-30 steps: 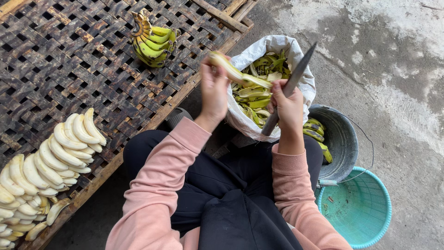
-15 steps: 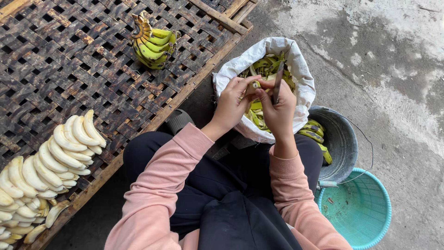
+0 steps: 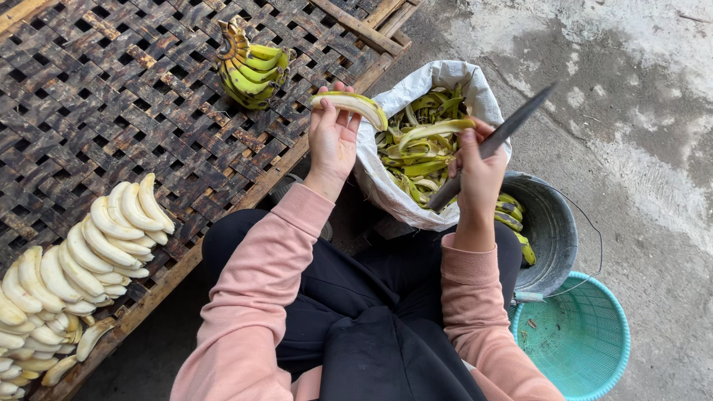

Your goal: The person sits on the ground and peels green bananas with a knife, cutting the peel and pulling it off by hand. Peeled bananas are placed onto a slatted bamboo tray and the peels are dropped into a white sack beside them.

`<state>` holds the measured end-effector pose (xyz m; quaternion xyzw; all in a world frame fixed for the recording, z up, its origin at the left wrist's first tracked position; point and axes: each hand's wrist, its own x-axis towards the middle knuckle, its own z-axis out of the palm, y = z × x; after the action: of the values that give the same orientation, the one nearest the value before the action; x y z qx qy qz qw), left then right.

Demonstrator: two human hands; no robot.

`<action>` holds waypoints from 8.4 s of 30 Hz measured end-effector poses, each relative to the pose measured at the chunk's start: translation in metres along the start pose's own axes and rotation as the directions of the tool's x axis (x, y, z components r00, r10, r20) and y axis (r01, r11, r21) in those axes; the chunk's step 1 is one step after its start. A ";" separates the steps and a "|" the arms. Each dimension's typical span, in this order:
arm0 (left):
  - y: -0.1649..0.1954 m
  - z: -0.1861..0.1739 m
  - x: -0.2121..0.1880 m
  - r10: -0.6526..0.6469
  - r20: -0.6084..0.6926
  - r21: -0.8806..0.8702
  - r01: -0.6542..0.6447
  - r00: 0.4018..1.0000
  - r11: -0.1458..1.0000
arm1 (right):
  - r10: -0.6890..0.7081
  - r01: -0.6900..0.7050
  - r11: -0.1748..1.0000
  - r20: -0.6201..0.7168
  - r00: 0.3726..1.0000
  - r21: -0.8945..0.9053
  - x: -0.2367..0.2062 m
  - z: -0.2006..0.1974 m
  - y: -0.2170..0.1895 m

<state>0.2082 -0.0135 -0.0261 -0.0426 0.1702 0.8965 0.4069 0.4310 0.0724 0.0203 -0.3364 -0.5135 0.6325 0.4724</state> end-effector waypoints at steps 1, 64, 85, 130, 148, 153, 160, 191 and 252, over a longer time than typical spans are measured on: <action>-0.001 0.000 -0.001 0.004 0.046 0.039 -0.006 0.999 0.999 | -0.026 0.028 0.993 0.023 0.999 -0.113 -0.003 0.005 -0.003; -0.018 0.030 -0.060 -0.094 0.516 0.821 -0.460 0.852 0.338 | 0.183 0.030 0.882 0.399 0.899 -0.471 -0.020 0.031 -0.011; -0.019 0.011 -0.040 -0.537 0.199 0.696 0.267 0.820 0.666 | -0.017 0.131 0.894 0.258 0.966 -0.428 -0.005 0.007 -0.020; 0.012 0.025 -0.036 -0.609 0.179 0.662 0.363 0.773 0.655 | 0.104 -0.036 0.951 0.209 0.972 -0.306 0.004 -0.026 -0.005; 0.017 0.050 -0.062 -0.110 0.659 0.752 -0.651 0.744 0.107 | 0.077 -0.016 0.972 0.253 0.964 -0.236 0.006 -0.027 0.000; 0.037 0.075 -0.076 -0.101 0.731 0.667 -0.738 0.675 -0.101 | 0.195 -0.145 0.972 0.296 0.935 -0.183 0.008 -0.029 -0.005; 0.052 0.089 -0.081 -0.096 0.802 0.573 -0.805 0.589 -0.155 | 0.171 -0.132 0.979 0.281 0.944 -0.153 0.008 -0.033 -0.001; -0.003 0.024 -0.036 -0.032 0.092 0.362 -0.003 0.995 0.932 | 0.156 -0.025 0.954 0.425 0.892 -0.299 -0.003 -0.008 -0.006; 0.004 0.036 -0.045 0.105 0.017 0.258 -0.105 0.994 0.960 | -0.203 0.614 0.702 0.724 0.659 -0.362 -0.088 0.054 -0.034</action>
<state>0.2378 -0.0355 0.0184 0.0213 0.2870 0.8870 0.3611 0.4192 -0.0273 0.0616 -0.0968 -0.8727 0.3878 0.2802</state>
